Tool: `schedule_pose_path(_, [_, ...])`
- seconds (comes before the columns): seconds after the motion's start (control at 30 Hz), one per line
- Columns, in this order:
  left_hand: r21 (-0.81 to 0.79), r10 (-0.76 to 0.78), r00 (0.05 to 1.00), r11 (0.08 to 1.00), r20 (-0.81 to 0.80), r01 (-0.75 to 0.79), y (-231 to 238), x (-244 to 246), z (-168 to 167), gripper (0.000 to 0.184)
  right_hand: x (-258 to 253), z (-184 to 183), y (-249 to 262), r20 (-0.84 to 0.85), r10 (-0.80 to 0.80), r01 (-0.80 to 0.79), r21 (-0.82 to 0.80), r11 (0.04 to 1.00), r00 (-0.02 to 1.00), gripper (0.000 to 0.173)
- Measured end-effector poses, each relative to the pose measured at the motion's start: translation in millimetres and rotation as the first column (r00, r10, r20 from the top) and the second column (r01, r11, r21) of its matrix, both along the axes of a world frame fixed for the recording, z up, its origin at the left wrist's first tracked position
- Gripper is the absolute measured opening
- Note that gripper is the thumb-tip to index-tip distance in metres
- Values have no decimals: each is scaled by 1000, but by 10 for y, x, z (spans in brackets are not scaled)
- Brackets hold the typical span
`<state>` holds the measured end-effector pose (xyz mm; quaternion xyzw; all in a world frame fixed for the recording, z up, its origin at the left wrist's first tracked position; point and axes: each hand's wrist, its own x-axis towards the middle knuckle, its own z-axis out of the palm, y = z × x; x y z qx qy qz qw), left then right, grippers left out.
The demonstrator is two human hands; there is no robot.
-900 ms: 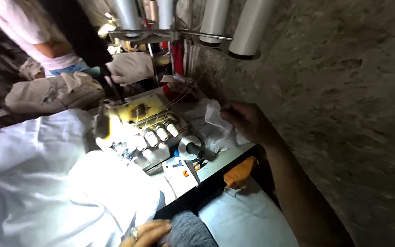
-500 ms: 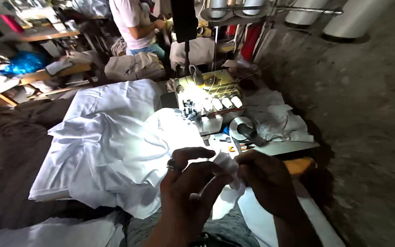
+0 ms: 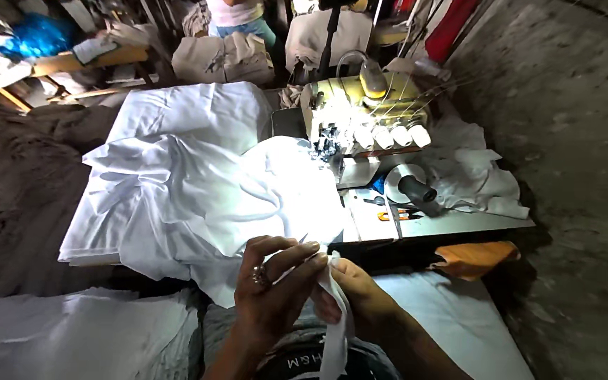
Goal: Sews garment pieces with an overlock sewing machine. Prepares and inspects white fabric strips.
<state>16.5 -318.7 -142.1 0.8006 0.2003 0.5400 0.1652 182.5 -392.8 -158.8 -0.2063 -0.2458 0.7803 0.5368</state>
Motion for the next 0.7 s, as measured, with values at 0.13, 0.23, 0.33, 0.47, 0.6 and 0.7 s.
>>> schedule_pose_path(0.13, [-44, -200, 975, 979, -97, 197, 5, -61, 215, 10, 63, -96, 151, 153, 116, -131, 89, 987, 981, 19])
schedule_pose_path(0.23, [-96, -244, 937, 969, -249, 227, 186, -43, 373, 15, 246, -1, 364, 434, -109, -31, 304, 952, 894, 36])
schedule_pose_path(0.33, [-236, -67, 972, 972, -225, 13, 357, 14, 370, 19, 357, 182, 467, 450, -201, 6, 399, 917, 870, 47])
schedule_pose_path(0.47, [-601, -205, 943, 799, -261, 7, 523, -32, 327, 25, 160, 303, 485, 687, -453, 89, 496, 864, 569, 16])
schedule_pose_path(0.6, [-573, -239, 936, 818, -259, 50, 674, 5, 283, 23, 170, 221, 481, 808, -389, 39, 416, 909, 442, 15])
schedule_pose_path(0.7, [-442, -26, 967, 892, -253, -91, 934, -188, 236, 10, 316, 47, 392, 930, -167, -71, 200, 977, 327, 18])
